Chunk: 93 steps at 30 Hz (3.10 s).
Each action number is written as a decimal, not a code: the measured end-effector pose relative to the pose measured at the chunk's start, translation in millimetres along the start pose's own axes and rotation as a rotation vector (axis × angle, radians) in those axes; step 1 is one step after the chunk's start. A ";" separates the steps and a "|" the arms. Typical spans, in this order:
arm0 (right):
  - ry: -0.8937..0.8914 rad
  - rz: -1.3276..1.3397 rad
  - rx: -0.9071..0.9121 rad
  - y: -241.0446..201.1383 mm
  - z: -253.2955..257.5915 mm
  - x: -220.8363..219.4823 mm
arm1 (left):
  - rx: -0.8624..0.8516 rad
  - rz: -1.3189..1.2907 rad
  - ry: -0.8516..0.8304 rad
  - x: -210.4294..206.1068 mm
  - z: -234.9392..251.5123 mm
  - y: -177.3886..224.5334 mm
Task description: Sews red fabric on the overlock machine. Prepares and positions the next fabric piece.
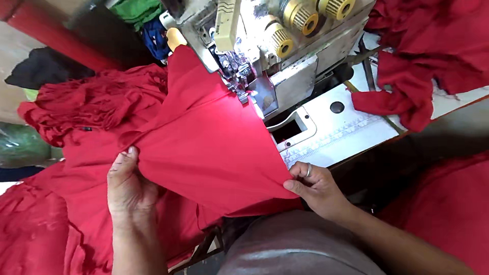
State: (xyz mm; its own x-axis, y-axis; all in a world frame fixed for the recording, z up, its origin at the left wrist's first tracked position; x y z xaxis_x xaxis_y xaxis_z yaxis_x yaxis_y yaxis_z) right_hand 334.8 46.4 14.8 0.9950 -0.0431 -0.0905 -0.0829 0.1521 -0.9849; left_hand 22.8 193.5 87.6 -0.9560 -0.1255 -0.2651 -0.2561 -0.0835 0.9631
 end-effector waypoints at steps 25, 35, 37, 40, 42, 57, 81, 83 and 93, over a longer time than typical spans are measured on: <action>-0.107 -0.206 -0.089 -9.1 -1.9 -11.1 | -0.107 0.259 -0.129 -31.8 -114.2 -73.7; 0.046 -0.197 -0.053 -9.7 -33.0 -5.4 | -0.117 0.248 -0.075 -1.8 -125.2 -36.6; 0.061 -0.212 -0.070 -4.1 -32.7 -4.2 | -0.140 0.291 -0.067 1.3 -128.9 -39.9; -0.027 -0.222 -0.142 4.1 -33.2 -1.8 | -0.230 0.339 -0.145 5.9 -127.9 -38.9; -0.095 -0.241 -0.150 10.7 -39.6 -2.8 | -0.213 0.342 -0.168 9.4 -125.7 -41.6; 0.163 -0.258 -0.100 11.8 -66.2 20.7 | -0.209 0.202 -0.123 5.4 -132.3 -38.7; -0.069 -0.277 -0.254 52.0 -108.6 57.0 | -0.149 0.263 -0.205 -0.8 -141.1 -55.9; -0.080 -0.248 -0.256 51.4 -107.5 55.7 | -0.183 0.249 -0.185 2.6 -135.3 -54.0; -0.182 -0.256 -0.273 66.2 -100.9 45.9 | -0.181 0.230 -0.098 14.0 -128.1 -58.7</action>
State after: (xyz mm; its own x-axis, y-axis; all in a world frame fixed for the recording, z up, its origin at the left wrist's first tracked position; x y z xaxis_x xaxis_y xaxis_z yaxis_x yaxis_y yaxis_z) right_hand 369.3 -45.2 -69.4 0.9772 0.1330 0.1658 0.1807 -0.1090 -0.9775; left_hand 42.8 70.0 21.2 -0.9974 -0.0663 -0.0269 -0.0102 -0.2401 0.9707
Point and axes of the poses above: each hand's wrist, its own z-axis towards the middle knuckle, its own x-axis out of the back of the hand, y = z × x, the point moved 4 cm from there along z, towards the middle knuckle, and after that the axes turned 8 degrees about -z, right-handed, at the moved point
